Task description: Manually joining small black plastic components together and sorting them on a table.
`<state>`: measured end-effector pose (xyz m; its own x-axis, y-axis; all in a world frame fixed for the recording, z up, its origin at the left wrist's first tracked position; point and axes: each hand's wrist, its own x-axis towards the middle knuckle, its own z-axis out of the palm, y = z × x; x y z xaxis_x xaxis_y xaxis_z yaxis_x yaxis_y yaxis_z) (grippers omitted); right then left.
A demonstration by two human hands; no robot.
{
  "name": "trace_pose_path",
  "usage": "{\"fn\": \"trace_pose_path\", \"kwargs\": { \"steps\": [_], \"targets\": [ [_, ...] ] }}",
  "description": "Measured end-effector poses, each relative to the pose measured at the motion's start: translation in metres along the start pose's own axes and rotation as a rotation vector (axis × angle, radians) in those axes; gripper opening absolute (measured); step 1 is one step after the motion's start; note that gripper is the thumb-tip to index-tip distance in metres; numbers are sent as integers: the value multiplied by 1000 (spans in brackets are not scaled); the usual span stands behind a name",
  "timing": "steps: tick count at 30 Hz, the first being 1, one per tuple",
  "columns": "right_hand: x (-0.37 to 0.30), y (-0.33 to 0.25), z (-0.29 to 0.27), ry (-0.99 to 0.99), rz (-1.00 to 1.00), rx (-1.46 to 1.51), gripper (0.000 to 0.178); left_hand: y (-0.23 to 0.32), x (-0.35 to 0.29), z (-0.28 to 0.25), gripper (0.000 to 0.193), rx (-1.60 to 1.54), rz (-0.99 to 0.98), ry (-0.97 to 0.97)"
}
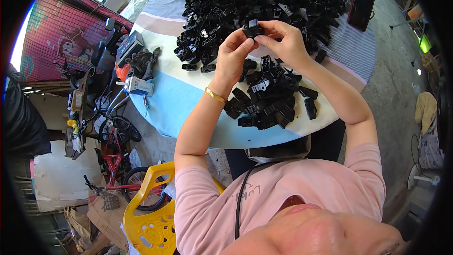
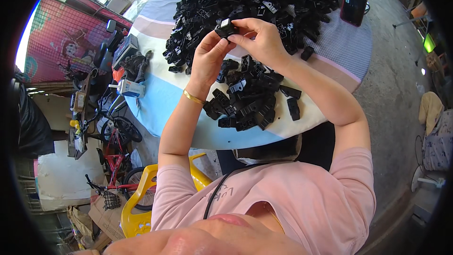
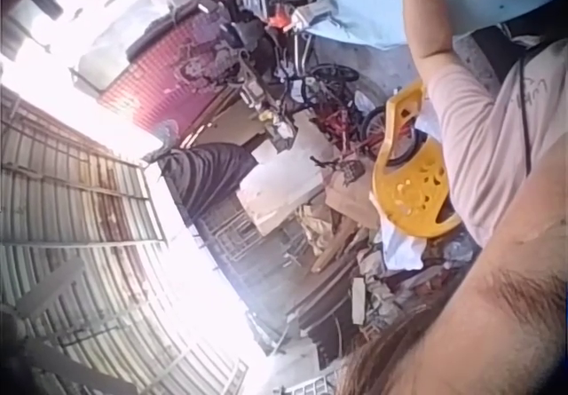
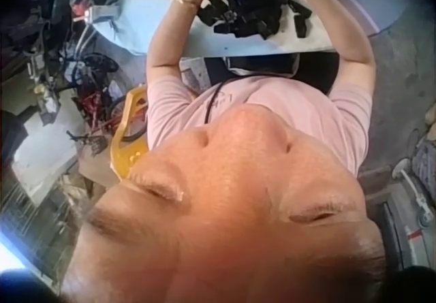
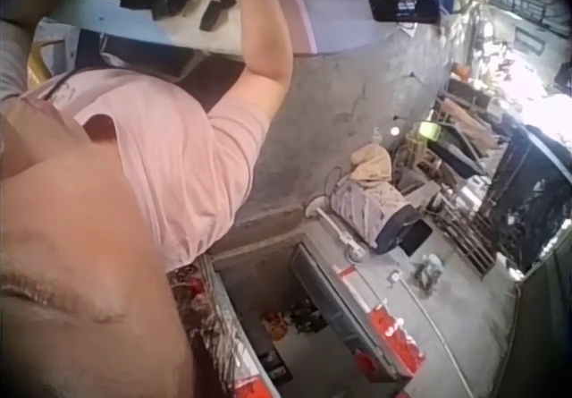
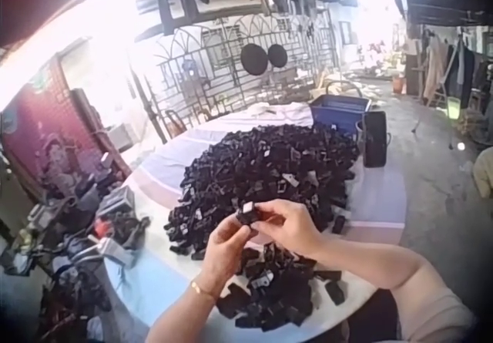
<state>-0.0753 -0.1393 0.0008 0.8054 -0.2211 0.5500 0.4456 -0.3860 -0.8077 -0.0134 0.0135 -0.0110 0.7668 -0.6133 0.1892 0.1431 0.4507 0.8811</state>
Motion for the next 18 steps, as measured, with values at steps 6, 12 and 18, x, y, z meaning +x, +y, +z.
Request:
{"fn": "trace_pose_path", "kwargs": {
  "steps": [6,12,18],
  "targets": [
    [2,-2,-4,-13,-145,-3,31,5,-2,5,31,69,29,48],
    [2,-4,-5,-56,-303,-212,31,10,-5,-5,34,401,120,32],
    [4,-5,-3,70,-658,-524,32,19,-14,19,33,242,105,40]
  ]
}}
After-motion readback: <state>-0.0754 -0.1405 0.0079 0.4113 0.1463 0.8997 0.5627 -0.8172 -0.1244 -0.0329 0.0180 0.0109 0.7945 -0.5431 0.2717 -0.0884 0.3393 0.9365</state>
